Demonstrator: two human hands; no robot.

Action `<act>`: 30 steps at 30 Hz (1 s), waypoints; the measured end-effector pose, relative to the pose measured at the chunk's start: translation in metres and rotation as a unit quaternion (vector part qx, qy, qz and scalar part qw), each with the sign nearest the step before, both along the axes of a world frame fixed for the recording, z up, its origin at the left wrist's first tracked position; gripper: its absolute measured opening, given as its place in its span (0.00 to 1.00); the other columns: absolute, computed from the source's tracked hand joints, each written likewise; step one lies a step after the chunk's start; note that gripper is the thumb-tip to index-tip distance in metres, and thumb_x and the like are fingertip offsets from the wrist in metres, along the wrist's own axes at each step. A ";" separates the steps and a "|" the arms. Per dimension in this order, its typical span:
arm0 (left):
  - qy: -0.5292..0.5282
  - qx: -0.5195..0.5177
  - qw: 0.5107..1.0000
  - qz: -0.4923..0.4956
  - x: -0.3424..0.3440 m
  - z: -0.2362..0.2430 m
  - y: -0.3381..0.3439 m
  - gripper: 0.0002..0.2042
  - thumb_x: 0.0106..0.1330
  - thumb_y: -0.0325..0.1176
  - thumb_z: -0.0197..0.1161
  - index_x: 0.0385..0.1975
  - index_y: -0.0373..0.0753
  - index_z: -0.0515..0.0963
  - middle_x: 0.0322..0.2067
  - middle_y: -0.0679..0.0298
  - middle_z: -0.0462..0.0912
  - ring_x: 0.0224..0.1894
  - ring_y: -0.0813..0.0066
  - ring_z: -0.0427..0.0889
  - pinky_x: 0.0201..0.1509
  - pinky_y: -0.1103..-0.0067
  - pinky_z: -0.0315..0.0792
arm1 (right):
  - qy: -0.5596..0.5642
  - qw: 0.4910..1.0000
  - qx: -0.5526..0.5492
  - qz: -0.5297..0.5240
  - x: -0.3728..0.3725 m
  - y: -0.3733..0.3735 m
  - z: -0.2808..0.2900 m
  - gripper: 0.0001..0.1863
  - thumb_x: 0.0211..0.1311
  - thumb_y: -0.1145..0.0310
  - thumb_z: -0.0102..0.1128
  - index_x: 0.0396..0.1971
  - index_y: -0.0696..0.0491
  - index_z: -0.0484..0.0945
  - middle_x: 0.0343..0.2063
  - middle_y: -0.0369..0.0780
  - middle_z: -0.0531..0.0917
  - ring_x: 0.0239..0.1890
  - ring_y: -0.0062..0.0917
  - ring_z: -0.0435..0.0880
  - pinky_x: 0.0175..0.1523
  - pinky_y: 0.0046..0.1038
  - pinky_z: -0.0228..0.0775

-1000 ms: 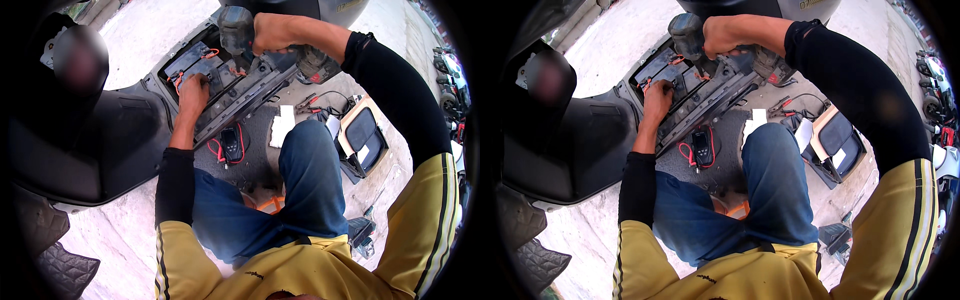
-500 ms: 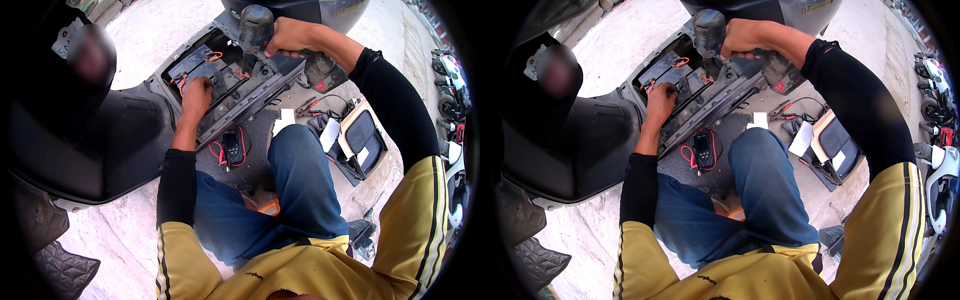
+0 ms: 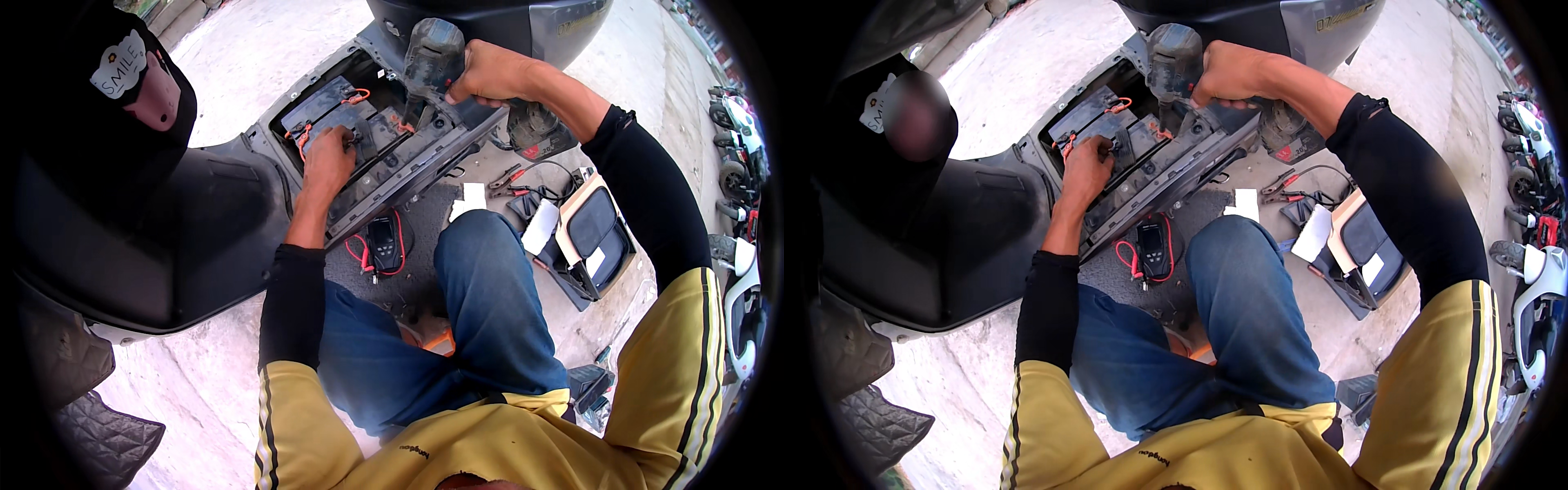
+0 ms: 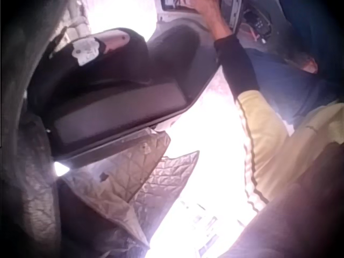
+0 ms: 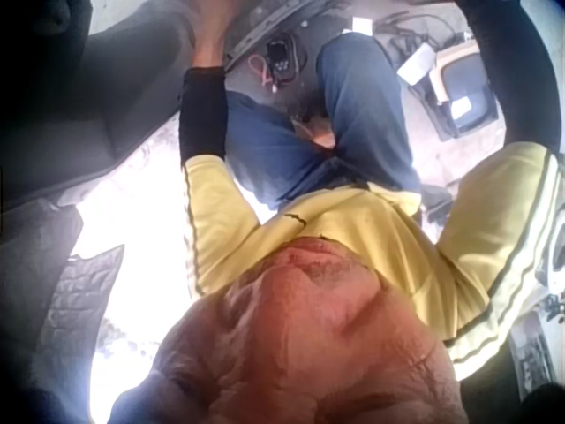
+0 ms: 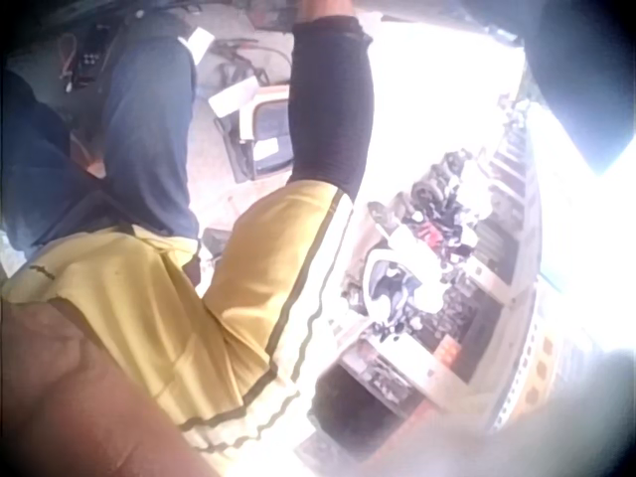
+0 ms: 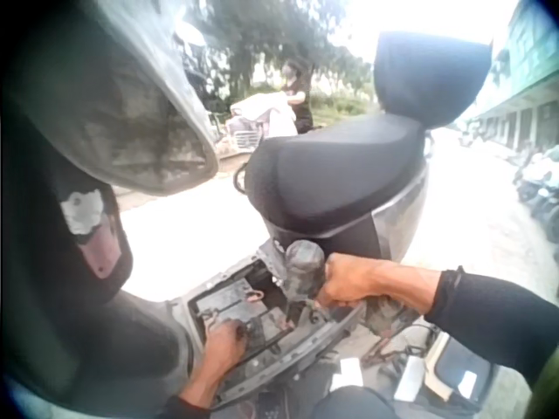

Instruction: The person uses a power drill to remove screws from a scooter's under-seat compartment, then connects a digital battery tester to the battery terminals and operates it. Later, the person connects an analog battery tester and observes the gauge.

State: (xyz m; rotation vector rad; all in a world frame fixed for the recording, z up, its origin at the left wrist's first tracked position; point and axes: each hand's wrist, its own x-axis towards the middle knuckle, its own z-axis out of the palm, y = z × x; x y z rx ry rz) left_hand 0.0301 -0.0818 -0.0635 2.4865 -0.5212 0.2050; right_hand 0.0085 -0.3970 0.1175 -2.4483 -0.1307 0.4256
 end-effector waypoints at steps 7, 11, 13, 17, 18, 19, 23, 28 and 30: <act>0.018 0.000 1.000 -0.020 0.003 0.003 0.000 0.15 0.59 0.23 0.68 0.48 0.32 0.82 0.45 0.49 0.85 0.46 0.50 0.86 0.52 0.64 0.79 | 0.019 1.000 -0.022 0.010 0.007 0.007 0.016 0.16 0.54 0.64 0.77 0.20 0.61 0.82 0.15 0.37 0.77 0.13 0.21 0.74 0.20 0.26 0.66; -0.008 -0.006 0.999 -0.046 0.002 0.002 0.002 0.17 0.59 0.22 0.68 0.50 0.31 0.81 0.44 0.51 0.84 0.43 0.54 0.86 0.49 0.65 0.79 | 0.018 1.000 0.012 -0.023 0.005 0.005 0.007 0.16 0.54 0.64 0.76 0.19 0.61 0.81 0.15 0.38 0.77 0.13 0.23 0.74 0.21 0.29 0.66; 0.010 -0.004 0.999 -0.052 0.001 0.005 0.003 0.18 0.59 0.21 0.69 0.50 0.31 0.81 0.44 0.50 0.84 0.43 0.54 0.86 0.49 0.66 0.79 | 0.026 0.999 0.028 -0.035 0.001 0.000 0.002 0.16 0.54 0.64 0.75 0.19 0.61 0.81 0.16 0.38 0.77 0.13 0.23 0.74 0.21 0.30 0.66; 0.043 -0.021 0.997 -0.059 0.006 0.005 0.004 0.19 0.57 0.19 0.70 0.50 0.30 0.81 0.44 0.50 0.84 0.44 0.56 0.86 0.50 0.67 0.79 | 0.036 0.996 0.057 -0.059 -0.014 -0.017 -0.010 0.17 0.54 0.63 0.76 0.20 0.61 0.81 0.16 0.37 0.77 0.14 0.21 0.73 0.21 0.28 0.65; 0.055 -0.024 0.996 -0.059 0.007 0.005 0.007 0.19 0.57 0.19 0.70 0.50 0.30 0.81 0.44 0.50 0.84 0.44 0.56 0.86 0.50 0.68 0.79 | 0.033 0.995 0.069 -0.064 -0.015 -0.019 -0.014 0.17 0.54 0.63 0.77 0.21 0.61 0.81 0.16 0.37 0.77 0.14 0.21 0.73 0.21 0.28 0.64; 0.066 -0.027 0.996 -0.059 0.007 0.005 0.009 0.20 0.56 0.19 0.70 0.50 0.30 0.81 0.44 0.50 0.85 0.45 0.57 0.86 0.50 0.68 0.79 | 0.036 0.993 0.083 -0.077 -0.019 -0.022 -0.016 0.17 0.55 0.63 0.77 0.20 0.61 0.81 0.15 0.36 0.77 0.13 0.20 0.73 0.21 0.27 0.64; 0.072 -0.014 0.996 -0.048 0.007 0.007 0.007 0.15 0.57 0.21 0.71 0.45 0.30 0.82 0.38 0.53 0.87 0.41 0.59 0.87 0.48 0.69 0.80 | 0.032 0.986 0.123 -0.111 -0.030 -0.032 -0.030 0.16 0.56 0.65 0.77 0.20 0.60 0.82 0.15 0.37 0.77 0.14 0.20 0.73 0.20 0.26 0.64; 0.092 0.002 0.996 -0.017 0.005 0.009 0.004 0.11 0.58 0.24 0.70 0.41 0.32 0.84 0.36 0.53 0.89 0.40 0.57 0.88 0.47 0.67 0.80 | 0.039 0.975 0.168 -0.137 -0.039 -0.039 -0.040 0.14 0.57 0.67 0.78 0.23 0.60 0.82 0.15 0.36 0.77 0.14 0.19 0.74 0.19 0.24 0.65; 0.103 0.013 0.995 -0.007 0.002 0.013 0.000 0.10 0.58 0.26 0.70 0.40 0.34 0.84 0.38 0.50 0.89 0.44 0.50 0.88 0.49 0.63 0.80 | 0.041 0.970 0.190 -0.143 -0.046 -0.041 -0.041 0.14 0.58 0.68 0.78 0.23 0.60 0.82 0.15 0.36 0.78 0.14 0.19 0.74 0.18 0.24 0.65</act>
